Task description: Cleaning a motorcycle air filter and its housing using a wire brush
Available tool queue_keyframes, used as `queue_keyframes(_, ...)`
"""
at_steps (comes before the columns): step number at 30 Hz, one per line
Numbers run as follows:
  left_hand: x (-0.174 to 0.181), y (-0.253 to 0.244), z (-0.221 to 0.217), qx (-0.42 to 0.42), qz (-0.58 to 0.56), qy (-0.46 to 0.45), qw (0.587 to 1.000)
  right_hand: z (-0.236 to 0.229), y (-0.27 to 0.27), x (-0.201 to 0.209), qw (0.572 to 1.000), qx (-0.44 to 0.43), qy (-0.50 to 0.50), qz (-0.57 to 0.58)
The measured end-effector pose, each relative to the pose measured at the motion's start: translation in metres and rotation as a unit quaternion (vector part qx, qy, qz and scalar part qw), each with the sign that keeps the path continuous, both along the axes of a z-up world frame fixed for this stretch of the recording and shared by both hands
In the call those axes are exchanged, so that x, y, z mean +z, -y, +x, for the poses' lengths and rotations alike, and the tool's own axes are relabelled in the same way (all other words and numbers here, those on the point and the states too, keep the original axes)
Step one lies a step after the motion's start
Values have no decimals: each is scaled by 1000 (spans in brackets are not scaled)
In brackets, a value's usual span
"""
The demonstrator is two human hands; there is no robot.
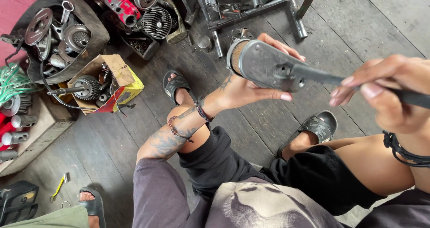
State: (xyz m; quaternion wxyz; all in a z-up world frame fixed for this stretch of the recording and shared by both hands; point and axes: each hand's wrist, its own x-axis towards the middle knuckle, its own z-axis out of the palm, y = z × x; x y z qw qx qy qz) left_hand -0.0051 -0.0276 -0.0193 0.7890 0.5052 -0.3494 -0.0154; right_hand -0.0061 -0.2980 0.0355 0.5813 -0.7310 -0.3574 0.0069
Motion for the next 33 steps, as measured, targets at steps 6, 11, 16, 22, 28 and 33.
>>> queue_keyframes(6,-2,5,-1,17,-12,-19,1000,-2,-10,13,999,-2,38,-16)
queue_keyframes(11,-2,3,1,4,-14,-19,1000,7,12,3,993,51,24,-99)
queue_keyframes(16,6,1,-2,8,-17,-29,999,6,1,27,985,93,72,-126)
queue_keyframes(22,14,2,-6,64,-20,-26,997,-4,-7,37,986,64,89,-129)
queue_keyframes(28,11,1,-4,56,-3,-29,998,-7,-12,41,985,57,94,-134)
queue_keyframes(33,16,0,-6,78,16,-25,996,-9,-17,52,983,45,107,-145)
